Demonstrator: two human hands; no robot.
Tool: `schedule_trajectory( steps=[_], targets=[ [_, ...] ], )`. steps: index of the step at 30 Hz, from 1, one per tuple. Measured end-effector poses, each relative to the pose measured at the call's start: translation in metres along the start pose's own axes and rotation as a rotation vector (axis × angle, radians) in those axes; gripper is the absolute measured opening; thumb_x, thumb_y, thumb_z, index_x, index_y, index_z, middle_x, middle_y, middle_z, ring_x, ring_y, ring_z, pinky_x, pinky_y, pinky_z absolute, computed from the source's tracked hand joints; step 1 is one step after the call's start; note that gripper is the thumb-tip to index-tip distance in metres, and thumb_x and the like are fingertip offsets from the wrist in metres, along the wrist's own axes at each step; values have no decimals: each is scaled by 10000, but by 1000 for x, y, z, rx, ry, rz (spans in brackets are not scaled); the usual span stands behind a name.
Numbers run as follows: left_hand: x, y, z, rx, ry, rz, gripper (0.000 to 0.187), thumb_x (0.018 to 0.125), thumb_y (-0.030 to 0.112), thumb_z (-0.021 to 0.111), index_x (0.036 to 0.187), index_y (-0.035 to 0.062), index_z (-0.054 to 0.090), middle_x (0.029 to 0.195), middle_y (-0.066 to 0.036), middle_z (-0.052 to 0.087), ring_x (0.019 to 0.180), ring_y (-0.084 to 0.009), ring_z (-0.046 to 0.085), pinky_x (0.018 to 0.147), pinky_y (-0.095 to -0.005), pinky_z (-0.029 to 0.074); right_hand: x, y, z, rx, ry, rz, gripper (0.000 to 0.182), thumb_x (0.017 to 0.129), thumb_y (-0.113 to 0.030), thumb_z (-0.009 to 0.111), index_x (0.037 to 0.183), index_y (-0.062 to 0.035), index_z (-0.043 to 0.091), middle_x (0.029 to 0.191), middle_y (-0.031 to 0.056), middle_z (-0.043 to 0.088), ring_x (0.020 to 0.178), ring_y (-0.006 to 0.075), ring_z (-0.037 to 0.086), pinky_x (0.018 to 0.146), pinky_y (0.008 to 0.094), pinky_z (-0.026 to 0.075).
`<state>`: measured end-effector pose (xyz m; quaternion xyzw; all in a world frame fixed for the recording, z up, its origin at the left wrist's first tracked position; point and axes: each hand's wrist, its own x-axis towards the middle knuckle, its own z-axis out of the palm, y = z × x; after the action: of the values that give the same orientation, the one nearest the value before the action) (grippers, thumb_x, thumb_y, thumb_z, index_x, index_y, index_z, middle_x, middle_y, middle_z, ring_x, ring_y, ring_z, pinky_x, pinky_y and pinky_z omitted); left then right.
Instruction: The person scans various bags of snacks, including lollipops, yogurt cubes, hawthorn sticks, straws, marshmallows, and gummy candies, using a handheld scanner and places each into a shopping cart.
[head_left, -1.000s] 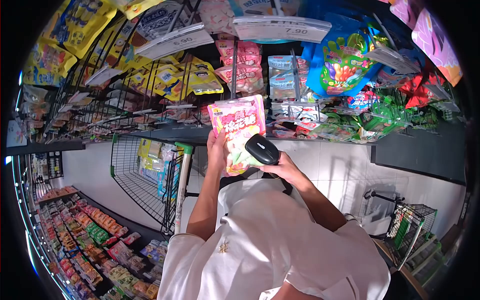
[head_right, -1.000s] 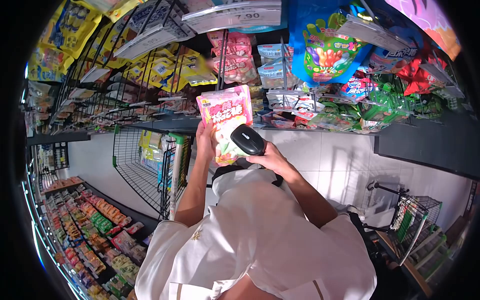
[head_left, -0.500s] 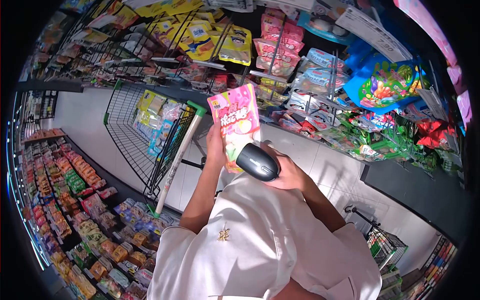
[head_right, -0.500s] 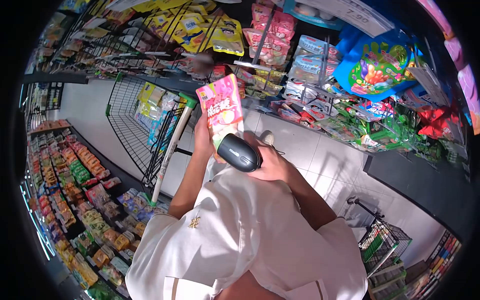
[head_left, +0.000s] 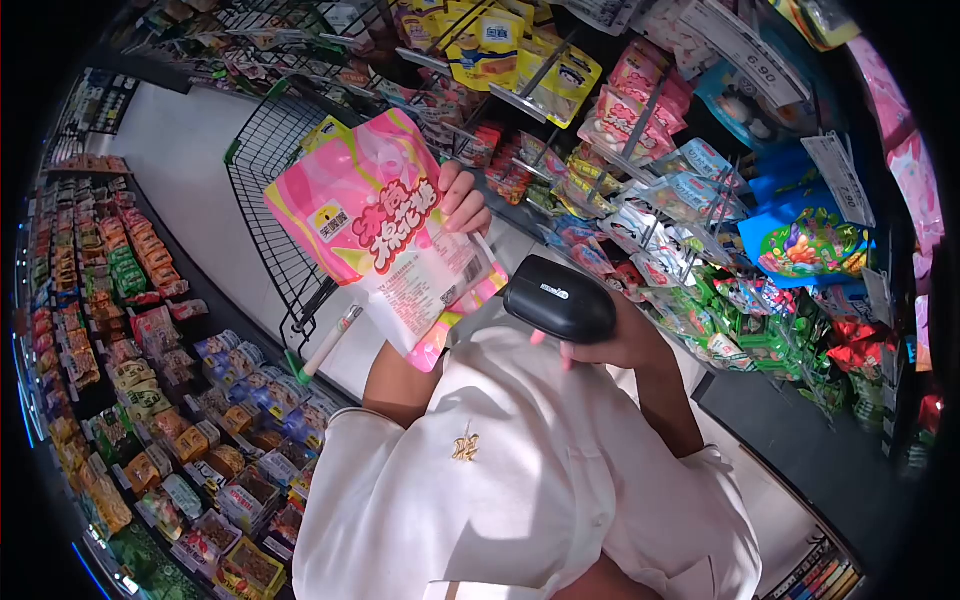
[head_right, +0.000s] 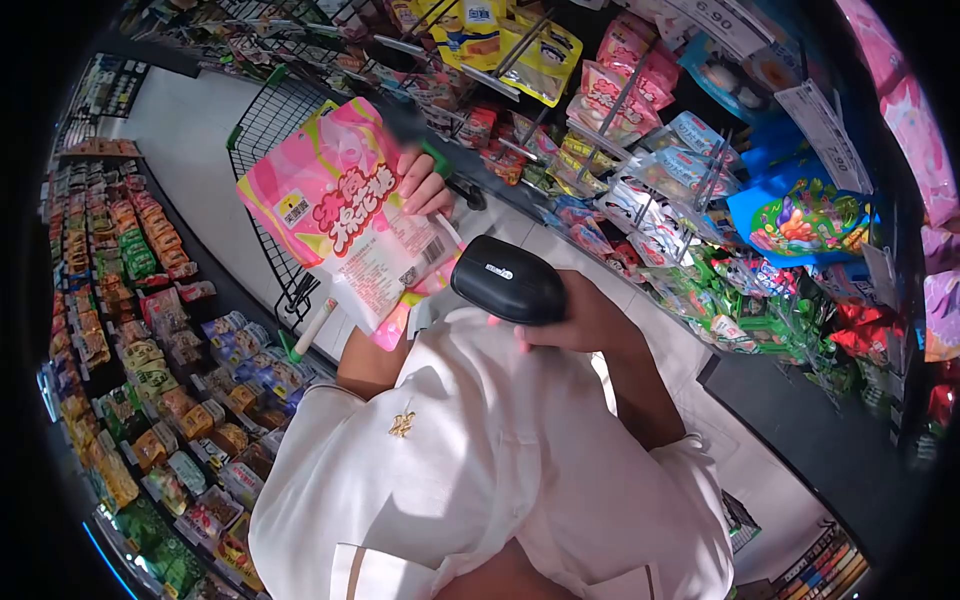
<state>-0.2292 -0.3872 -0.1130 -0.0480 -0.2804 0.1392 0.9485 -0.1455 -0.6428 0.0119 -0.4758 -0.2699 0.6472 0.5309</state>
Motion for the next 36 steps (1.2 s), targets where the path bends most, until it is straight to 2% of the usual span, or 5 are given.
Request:
schedule_trajectory(
  steps=[7,13,19,24,36],
  targets=[
    [-16,40,20,193,159,146,217,974,233,523,1031,30,473,821,-71,490,676,-185,488,655,-308,409,38,-9,12,-85,-10,83,497,777,-39,751,1241,2,575,1057,83,704,778,135,682,721,301,561],
    [-30,76,65,571,965,291,489,1000,553,465,1183,116,585,1034,-70,676,996,-242,655,922,-412,529,74,7,31,-142,110,-174,603,753,-69,806,1293,19,553,1180,103,671,960,166,680,875,326,531],
    [-40,104,89,638,987,277,510,1046,429,439,1422,83,439,1356,-124,569,1234,-271,566,1058,-436,456,124,-5,49,-192,61,-154,610,732,-53,803,1292,-2,567,1111,93,703,967,150,675,883,326,524],
    [-77,159,101,755,971,304,618,903,-50,593,1454,51,333,1380,-145,531,1234,-253,566,1043,-390,482,180,-19,82,-101,172,-91,576,742,-44,767,1287,-17,584,1079,75,719,944,129,674,798,292,535],
    [-221,456,-56,1245,1659,505,549,853,86,755,1282,-1,423,1154,-157,604,961,-216,645,791,-333,554,273,12,107,-220,214,294,349,792,-64,694,1138,-22,668,1022,77,735,960,142,660,877,306,504]
  ],
)
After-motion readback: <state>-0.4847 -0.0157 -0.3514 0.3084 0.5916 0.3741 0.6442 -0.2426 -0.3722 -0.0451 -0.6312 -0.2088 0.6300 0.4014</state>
